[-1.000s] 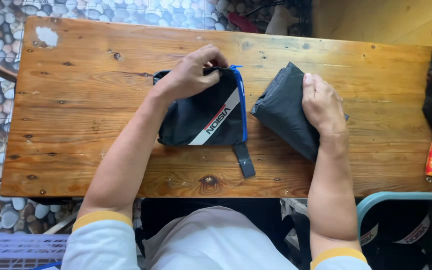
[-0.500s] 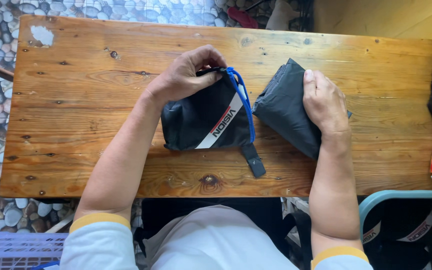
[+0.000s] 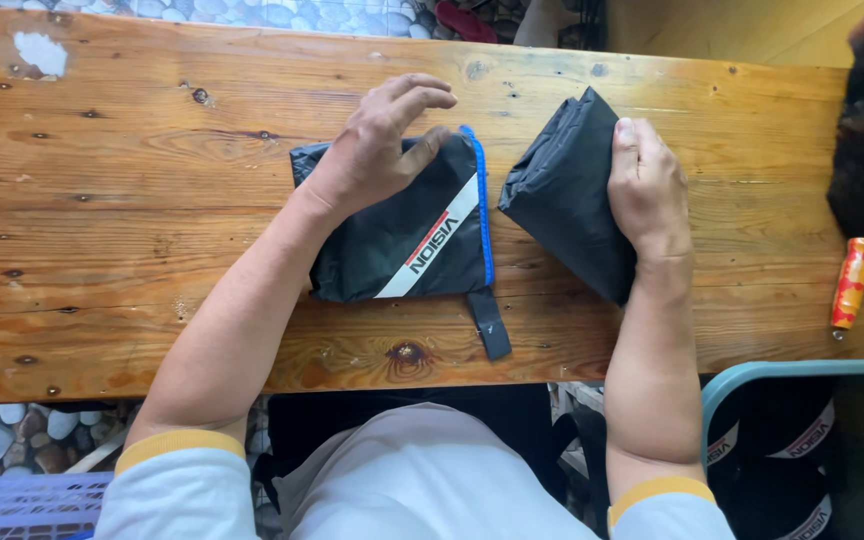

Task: The person folds a black garment on a wooden table, smoothing and creasing it into a compact rectangle. They then place the folded item into a black drawstring bag and pull the blue drawstrings to close it.

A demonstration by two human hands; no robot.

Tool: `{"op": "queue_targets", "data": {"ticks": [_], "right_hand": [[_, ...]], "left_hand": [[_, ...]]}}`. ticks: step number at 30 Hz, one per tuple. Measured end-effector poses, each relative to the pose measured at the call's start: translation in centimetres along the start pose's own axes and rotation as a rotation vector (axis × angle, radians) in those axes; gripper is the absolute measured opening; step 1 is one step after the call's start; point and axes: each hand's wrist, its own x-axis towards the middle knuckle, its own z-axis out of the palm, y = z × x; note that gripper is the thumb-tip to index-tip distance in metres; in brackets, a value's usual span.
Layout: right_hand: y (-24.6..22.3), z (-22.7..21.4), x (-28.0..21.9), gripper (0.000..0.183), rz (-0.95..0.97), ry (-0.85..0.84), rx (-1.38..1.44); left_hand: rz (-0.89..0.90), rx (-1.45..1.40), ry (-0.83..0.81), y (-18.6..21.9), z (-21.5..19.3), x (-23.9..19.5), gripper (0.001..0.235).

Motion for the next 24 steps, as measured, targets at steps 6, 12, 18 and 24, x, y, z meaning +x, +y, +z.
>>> {"op": "queue_targets", "data": {"ticks": [6,12,18,24], "right_hand": [[-6.8,-2.1,-3.2,0.042,-0.340,0.377,-0.107],[-10.3,-0.9,-4.2,0.038,-0.564,0.531,-0.149],[-10.5,-1.5,-3.9,0.038,-0.607,0.554,-0.089],[-10.4,-1.8,-3.4,0.037,-0.588,0.444,-0.076]], "left_hand": [[-0.162,-0.476,-0.042,4.2,-0.4,0.8,0.061],[-0.305,-0.664,-0.083,5.7,2.0,0.9,0.057],[-0.414,-0.682,0.033,7.5,1.9,1.8,0.025],[-0.492,-0.662,0.026,8.4,1.1,1.9,0.034]]}}
